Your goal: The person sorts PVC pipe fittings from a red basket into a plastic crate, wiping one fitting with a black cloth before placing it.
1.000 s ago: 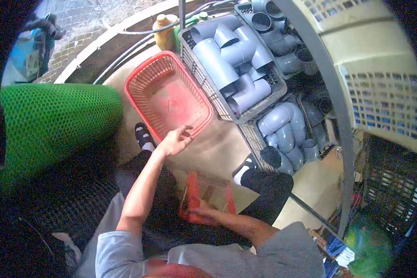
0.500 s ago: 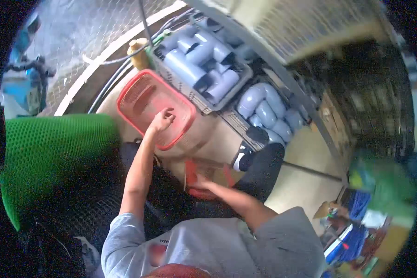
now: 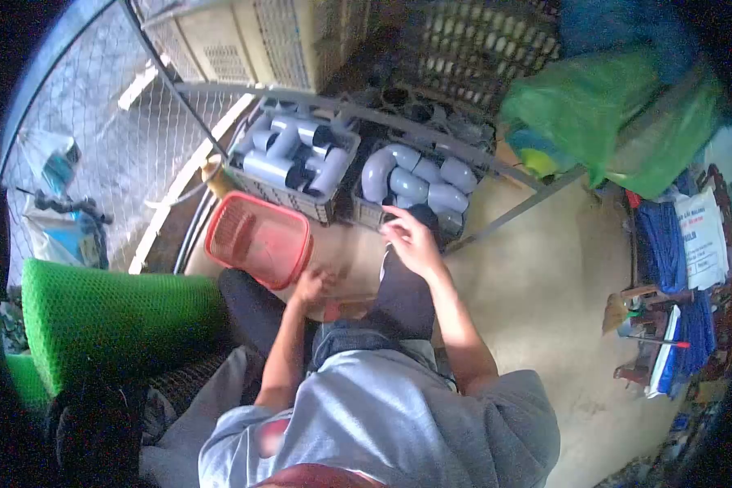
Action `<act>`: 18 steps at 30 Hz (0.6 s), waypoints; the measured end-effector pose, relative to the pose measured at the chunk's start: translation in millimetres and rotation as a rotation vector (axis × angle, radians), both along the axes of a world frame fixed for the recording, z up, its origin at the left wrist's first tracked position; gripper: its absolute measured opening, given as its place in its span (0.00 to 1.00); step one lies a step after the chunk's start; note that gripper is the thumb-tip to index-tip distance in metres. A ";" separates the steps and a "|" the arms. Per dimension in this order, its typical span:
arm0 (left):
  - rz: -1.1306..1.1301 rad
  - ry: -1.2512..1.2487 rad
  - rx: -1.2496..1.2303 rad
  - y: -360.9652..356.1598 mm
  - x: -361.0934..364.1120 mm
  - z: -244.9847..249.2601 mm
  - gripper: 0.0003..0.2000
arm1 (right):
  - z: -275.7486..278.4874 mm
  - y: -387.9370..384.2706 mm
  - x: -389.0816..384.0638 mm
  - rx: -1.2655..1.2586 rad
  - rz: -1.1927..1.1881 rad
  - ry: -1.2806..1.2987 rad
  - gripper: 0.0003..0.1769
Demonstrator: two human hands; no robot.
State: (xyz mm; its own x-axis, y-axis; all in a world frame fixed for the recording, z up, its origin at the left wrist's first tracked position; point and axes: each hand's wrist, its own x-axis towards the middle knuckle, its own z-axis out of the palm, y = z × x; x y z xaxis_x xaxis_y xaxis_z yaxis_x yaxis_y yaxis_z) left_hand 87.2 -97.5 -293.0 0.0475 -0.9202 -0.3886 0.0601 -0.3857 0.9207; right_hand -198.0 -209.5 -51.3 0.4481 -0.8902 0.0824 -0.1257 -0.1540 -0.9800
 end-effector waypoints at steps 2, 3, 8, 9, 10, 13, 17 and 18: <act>-0.142 -0.164 -0.106 15.1 -13.2 -13.9 0.15 | 20.0 4.1 -29.6 -0.019 -0.124 -0.053 0.21; -0.276 -0.241 -0.163 17.9 -10.7 -44.1 0.17 | 26.8 7.5 -41.7 -0.020 -0.175 -0.093 0.20; -0.543 -0.567 0.000 32.1 -13.4 -74.0 0.24 | 46.8 17.0 -70.6 -0.124 -0.265 -0.116 0.17; -0.574 -0.567 0.035 29.6 -10.7 -69.9 0.24 | 54.2 15.3 -69.4 -0.127 -0.277 -0.116 0.17; -0.563 -0.577 0.035 24.8 -6.9 -66.4 0.24 | 62.2 11.2 -66.5 -0.131 -0.268 -0.127 0.17; -0.510 -0.392 -0.054 35.4 -12.0 -43.9 0.23 | 79.0 6.0 -51.7 -0.136 -0.250 -0.134 0.16; -0.168 -0.091 0.107 33.2 -11.6 54.0 0.20 | 109.5 -18.4 -19.7 -0.288 -0.262 -0.101 0.14; -0.108 0.033 0.114 32.1 -0.1 35.8 0.18 | 121.6 -23.2 -13.8 -0.397 -0.297 -0.064 0.14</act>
